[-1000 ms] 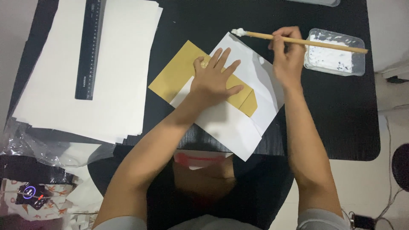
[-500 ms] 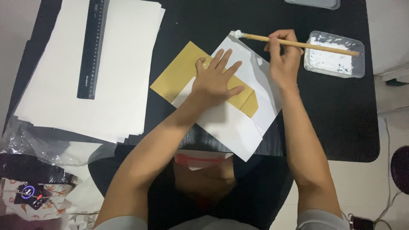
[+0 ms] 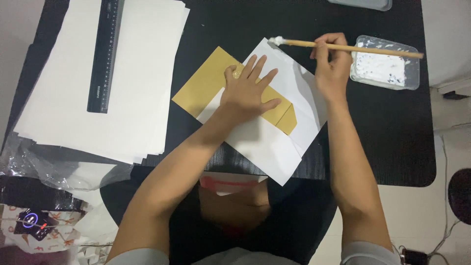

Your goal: The person is manually assembling a paper bag by folding the paper and applying glue to the edges using a brush.

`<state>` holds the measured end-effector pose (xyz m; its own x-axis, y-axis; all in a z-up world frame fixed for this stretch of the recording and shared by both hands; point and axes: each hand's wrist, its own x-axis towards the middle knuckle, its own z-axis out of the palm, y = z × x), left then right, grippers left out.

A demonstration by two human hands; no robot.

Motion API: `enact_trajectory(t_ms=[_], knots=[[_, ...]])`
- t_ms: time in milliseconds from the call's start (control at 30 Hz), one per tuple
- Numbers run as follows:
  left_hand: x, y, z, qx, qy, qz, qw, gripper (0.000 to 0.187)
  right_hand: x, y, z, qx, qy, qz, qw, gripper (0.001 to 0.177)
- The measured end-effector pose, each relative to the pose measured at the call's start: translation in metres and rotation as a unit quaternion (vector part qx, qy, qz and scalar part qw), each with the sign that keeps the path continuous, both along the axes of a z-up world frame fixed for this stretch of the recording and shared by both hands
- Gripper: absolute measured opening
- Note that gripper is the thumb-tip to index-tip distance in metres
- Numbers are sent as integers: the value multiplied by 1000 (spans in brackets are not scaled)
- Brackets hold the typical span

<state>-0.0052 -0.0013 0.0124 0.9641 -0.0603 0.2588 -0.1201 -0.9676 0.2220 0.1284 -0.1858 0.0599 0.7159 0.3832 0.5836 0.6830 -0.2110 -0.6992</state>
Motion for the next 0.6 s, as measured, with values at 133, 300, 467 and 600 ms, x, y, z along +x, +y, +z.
enact_trajectory(t_ms=[133, 300, 467, 600], knots=[[0, 0, 0, 7, -14, 2, 1000, 77, -10, 9, 4, -67, 15, -11, 998, 10], [1, 0, 0, 5, 11, 6, 1000, 78, -5, 8, 3, 3, 39, 3, 999, 8], [3, 0, -7, 12, -45, -4, 999, 76, -2, 4, -5, -71, 1, -6, 997, 9], [1, 0, 2, 9, 3, 3, 1000, 77, -12, 11, 5, -50, 38, -7, 998, 8]])
